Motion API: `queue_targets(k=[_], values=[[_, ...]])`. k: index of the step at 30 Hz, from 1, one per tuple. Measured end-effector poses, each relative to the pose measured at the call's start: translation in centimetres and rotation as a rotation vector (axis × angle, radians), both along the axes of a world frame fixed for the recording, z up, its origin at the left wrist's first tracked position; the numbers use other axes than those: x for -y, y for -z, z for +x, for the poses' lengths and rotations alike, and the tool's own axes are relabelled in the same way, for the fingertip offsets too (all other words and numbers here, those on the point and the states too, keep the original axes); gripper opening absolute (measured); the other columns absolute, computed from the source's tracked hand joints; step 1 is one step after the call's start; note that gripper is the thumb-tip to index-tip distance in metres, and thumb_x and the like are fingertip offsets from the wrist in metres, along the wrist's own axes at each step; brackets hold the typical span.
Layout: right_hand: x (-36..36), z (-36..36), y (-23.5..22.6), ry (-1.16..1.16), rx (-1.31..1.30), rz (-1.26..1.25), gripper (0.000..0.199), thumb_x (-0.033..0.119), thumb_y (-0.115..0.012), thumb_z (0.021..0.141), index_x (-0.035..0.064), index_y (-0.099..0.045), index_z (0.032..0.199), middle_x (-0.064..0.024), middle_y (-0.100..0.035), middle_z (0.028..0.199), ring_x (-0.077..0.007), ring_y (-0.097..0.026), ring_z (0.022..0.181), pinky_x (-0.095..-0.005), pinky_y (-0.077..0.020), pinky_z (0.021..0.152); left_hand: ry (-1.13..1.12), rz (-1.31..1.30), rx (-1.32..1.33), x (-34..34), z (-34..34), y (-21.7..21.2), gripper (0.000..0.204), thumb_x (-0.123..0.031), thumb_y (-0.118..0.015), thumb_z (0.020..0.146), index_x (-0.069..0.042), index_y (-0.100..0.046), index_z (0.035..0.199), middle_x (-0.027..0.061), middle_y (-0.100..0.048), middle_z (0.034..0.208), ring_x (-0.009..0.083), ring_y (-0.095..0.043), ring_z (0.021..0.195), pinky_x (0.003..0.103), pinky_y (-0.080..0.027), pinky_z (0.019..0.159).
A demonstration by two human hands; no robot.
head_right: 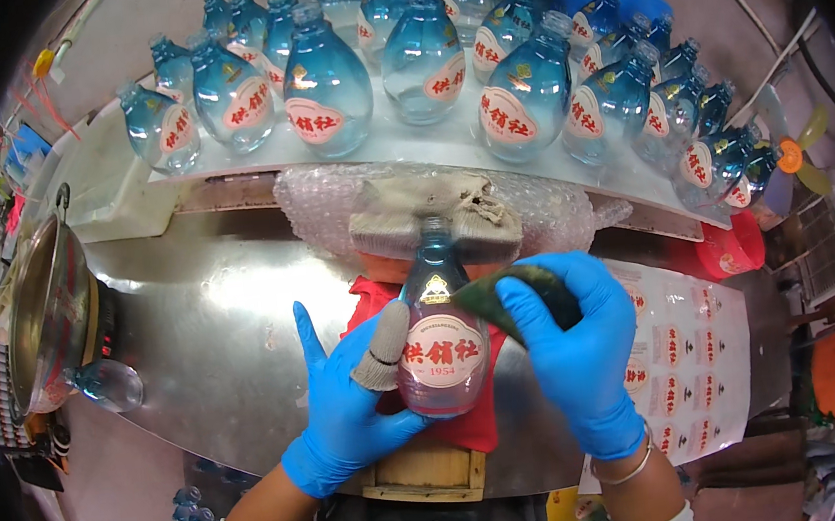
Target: The person applies circular labels to the bodies of blue glass bottles. They pick up a bottle, place it on a red cloth, apply a label from a sheet, and smooth it down with a green tool. The person then places the labeled bottle on a nearby table and repeats the process with a new bottle.
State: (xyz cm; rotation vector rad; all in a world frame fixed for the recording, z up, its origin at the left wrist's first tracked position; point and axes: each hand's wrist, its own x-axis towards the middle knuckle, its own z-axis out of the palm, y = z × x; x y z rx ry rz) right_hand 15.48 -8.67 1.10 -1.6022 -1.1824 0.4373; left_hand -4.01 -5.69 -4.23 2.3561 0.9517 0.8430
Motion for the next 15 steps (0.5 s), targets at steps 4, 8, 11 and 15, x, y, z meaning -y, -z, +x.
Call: queue_targets(k=[4,8,11,15], values=[[-0.3,1.5,-2.2,-0.199,0.287,0.028,0.018,0.009,-0.073,0.067,0.0067,-0.065,0.083,-0.0033,-0.058,0.074,-0.0151,-0.052,0.068,-0.0268,-0.04,0.067,0.033,-0.139,0.083,-0.7,-0.1,-0.2,0.098,-0.042,-0.074,0.062,-0.011,-0.025,0.141,0.0104,-0.051,0.119,0.025,-0.051,0.111,0.065,0.011,0.099],[-2.7,-0.3,-5.6,-0.54,0.706,0.006,0.018,0.016,-0.073,0.063,0.0129,-0.066,0.079,-0.0011,-0.058,0.071,-0.0202,-0.05,0.068,-0.0322,-0.0335,0.074,0.019,-0.173,0.099,-0.5,0.1,0.5,0.103,-0.041,-0.075,0.061,-0.007,-0.02,0.142,0.0102,-0.052,0.117,0.0267,-0.051,0.11,0.064,0.01,0.1],[-5.5,-1.0,-5.9,-0.534,0.837,0.064,0.015,0.016,-0.072,0.064,0.0125,-0.066,0.078,-0.0025,-0.058,0.071,-0.0207,-0.051,0.068,-0.0326,-0.0339,0.074,-0.042,-0.205,0.129,0.2,0.7,-0.3,0.097,-0.04,-0.074,0.063,-0.01,-0.025,0.14,0.0122,-0.051,0.117,0.0274,-0.05,0.111,0.066,0.007,0.099],[-6.1,0.2,-5.9,-0.498,0.727,0.079,0.015,0.015,-0.071,0.066,0.0103,-0.066,0.079,-0.0038,-0.057,0.07,-0.0211,-0.051,0.069,-0.0319,-0.0363,0.071,0.019,0.054,-0.076,0.1,0.3,-1.8,0.084,-0.038,-0.073,0.066,-0.019,-0.034,0.137,0.0174,-0.046,0.123,0.0273,-0.048,0.113,0.072,0.001,0.095]])
